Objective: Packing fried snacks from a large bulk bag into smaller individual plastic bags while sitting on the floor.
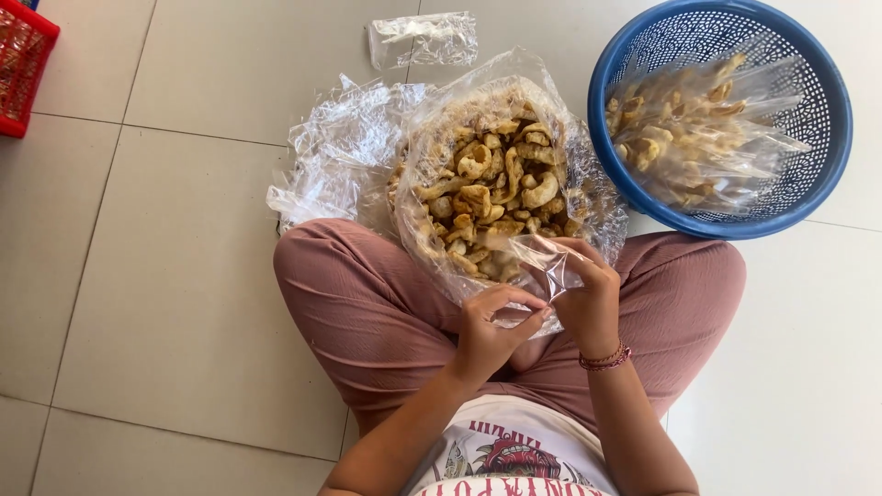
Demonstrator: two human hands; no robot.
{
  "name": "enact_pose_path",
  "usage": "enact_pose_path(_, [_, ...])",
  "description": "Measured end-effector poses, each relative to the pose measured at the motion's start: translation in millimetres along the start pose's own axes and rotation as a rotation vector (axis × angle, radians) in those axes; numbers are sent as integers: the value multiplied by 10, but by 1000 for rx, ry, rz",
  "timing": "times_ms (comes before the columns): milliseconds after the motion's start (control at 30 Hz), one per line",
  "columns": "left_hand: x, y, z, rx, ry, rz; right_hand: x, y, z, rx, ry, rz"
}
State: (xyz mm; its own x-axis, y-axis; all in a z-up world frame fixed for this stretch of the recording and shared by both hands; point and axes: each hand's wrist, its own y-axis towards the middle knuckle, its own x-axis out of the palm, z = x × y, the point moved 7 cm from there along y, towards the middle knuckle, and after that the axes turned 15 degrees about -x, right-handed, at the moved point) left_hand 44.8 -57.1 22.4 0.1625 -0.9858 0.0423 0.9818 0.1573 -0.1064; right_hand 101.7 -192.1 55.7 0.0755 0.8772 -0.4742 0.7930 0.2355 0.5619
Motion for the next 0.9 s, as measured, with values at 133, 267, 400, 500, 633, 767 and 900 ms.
enact_pose_path(133, [46,-5,-465,-159,-236,-108,12,-105,-4,-98,39,80])
enact_pose_path(267, [62,54,-516,-192,-467,-250,44,-197,-164,-199,110,126])
enact_pose_path(400, [-61,138,-118,-242,-750,-139,55,-230,-366,-253,72,123])
enact_pose_path(500, [-124,100,-124,-300,-901,-107,34,-221,-652,-404,-4,131])
enact_pose_path(633, [-51,3,-580,-623,-905,-158,205,-478,-522,-534,38,47])
enact_pose_path(767, [-207,-71,-538,-464,-1054,-42,199,-419,-546,-333,208,-12])
enact_pose_path(900, [-213,-91,-450,-219,-1051,-31,337,-536,-445,58,425,-3])
